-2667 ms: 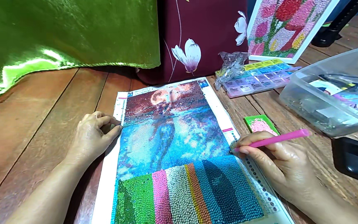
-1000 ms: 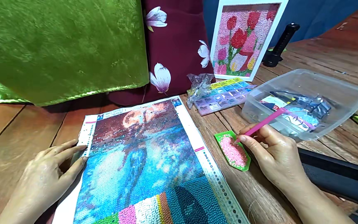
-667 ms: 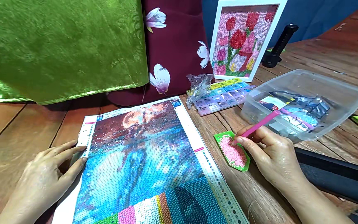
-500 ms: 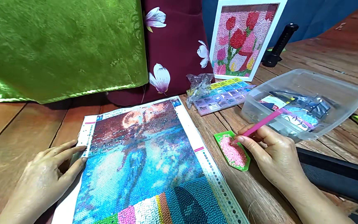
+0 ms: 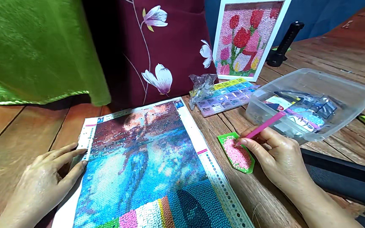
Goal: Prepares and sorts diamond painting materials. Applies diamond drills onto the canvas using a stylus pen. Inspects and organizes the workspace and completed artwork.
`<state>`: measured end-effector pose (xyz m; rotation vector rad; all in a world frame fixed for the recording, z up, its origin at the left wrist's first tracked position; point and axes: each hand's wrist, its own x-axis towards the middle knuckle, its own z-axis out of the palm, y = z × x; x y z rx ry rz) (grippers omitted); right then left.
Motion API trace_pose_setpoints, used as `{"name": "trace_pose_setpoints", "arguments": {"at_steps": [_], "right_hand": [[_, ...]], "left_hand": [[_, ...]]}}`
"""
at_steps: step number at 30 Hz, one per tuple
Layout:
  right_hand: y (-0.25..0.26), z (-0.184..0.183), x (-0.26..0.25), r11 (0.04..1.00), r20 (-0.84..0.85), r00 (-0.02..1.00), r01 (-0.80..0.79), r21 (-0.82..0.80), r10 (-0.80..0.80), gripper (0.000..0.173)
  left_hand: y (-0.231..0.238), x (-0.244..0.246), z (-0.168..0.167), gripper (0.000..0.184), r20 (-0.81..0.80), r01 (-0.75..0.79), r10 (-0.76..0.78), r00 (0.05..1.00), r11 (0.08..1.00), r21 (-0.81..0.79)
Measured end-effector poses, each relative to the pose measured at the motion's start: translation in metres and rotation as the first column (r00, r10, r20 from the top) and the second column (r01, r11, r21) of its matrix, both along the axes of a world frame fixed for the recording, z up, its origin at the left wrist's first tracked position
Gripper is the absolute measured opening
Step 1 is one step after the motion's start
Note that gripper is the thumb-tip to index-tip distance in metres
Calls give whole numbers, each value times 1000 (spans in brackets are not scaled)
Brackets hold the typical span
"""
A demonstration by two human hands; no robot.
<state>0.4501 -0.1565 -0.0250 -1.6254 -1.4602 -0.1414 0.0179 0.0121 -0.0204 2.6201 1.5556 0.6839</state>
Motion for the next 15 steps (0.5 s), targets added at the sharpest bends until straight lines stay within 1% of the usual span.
{"name": "trace_pose_setpoints", "arguments": {"at_steps": [15], "right_hand": [[1, -3, 2, 1000, 7, 1000, -22, 15, 22, 19]], "left_hand": [[0, -1, -1, 47, 1, 12, -12, 1000, 1000, 9]]}}
